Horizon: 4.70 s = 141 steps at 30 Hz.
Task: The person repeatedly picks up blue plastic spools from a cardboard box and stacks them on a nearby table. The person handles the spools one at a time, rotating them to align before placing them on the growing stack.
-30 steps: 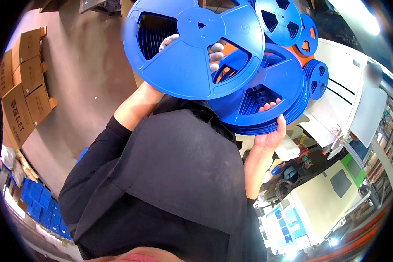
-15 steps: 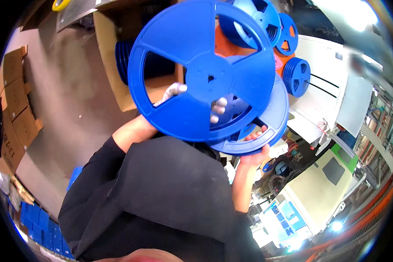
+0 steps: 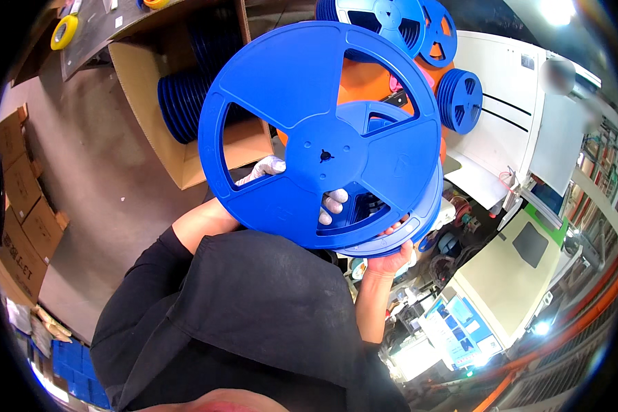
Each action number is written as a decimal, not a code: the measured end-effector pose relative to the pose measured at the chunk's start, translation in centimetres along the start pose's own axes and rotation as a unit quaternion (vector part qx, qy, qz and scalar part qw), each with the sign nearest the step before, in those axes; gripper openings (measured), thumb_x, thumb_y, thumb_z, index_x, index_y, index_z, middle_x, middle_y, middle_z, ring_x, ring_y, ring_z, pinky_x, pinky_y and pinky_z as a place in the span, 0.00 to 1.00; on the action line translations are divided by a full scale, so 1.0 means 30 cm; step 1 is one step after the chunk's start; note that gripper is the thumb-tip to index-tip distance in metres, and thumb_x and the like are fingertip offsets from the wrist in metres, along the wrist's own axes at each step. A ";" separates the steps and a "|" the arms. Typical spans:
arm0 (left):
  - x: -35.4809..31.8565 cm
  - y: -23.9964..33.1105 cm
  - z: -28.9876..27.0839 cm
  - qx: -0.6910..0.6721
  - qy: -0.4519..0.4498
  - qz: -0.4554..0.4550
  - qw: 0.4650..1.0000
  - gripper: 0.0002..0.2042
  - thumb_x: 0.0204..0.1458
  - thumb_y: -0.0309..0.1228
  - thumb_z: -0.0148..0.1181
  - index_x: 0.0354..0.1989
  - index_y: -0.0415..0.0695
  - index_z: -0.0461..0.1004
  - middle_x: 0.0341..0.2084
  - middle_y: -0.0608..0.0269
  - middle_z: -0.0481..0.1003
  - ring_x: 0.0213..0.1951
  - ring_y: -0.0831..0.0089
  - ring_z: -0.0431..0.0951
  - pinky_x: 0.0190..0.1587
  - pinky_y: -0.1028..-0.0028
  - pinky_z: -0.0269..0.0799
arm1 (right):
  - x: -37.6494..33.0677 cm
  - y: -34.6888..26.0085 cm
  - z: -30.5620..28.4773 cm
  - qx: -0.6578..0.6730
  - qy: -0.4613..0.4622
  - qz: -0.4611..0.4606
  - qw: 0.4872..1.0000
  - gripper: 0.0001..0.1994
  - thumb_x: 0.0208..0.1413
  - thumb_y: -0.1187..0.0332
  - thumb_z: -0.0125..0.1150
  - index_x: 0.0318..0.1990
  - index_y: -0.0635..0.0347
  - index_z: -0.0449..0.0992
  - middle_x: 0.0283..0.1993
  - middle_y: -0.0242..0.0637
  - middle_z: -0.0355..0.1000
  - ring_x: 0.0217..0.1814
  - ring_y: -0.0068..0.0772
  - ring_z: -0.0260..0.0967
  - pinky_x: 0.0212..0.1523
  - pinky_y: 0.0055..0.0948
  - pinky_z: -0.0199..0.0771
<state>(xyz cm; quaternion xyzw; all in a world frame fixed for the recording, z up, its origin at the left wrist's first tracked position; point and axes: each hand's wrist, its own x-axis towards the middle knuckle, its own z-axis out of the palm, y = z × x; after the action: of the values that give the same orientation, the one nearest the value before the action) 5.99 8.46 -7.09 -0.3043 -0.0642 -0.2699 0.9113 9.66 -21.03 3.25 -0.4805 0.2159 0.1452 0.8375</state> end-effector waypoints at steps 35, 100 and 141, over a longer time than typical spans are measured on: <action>-0.287 0.172 0.209 0.248 0.056 0.391 0.885 0.39 0.46 0.44 0.67 0.62 0.39 0.55 0.49 0.52 0.67 0.51 0.63 0.70 0.59 0.62 0.64 | 0.083 -0.047 0.064 0.130 -0.215 -0.036 0.967 0.23 0.55 0.62 0.59 0.55 0.64 0.65 0.37 0.37 0.69 0.34 0.33 0.69 0.38 0.35 0.71; -0.003 0.038 0.004 0.567 0.301 0.171 0.747 0.36 0.44 0.24 0.67 0.65 0.45 0.60 0.60 0.56 0.64 0.58 0.68 0.65 0.63 0.69 0.58 | 0.074 0.030 0.421 -0.079 -0.036 0.033 0.996 0.19 0.51 0.71 0.62 0.51 0.64 0.68 0.44 0.42 0.73 0.40 0.33 0.73 0.35 0.29 0.75; -0.149 0.121 0.143 0.082 0.045 0.274 0.957 0.36 0.52 0.50 0.55 0.63 0.36 0.59 0.55 0.50 0.66 0.51 0.62 0.72 0.61 0.62 0.63 | 0.056 -0.047 0.210 -0.082 -0.036 0.014 0.996 0.22 0.53 0.56 0.54 0.49 0.62 0.68 0.35 0.34 0.68 0.33 0.30 0.67 0.35 0.31 0.70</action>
<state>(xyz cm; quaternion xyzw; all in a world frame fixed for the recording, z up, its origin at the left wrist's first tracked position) 4.33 15.46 -6.77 -0.2219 0.0407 -0.0173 0.9741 13.16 -16.20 6.26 -0.5387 0.1797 0.1913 0.8005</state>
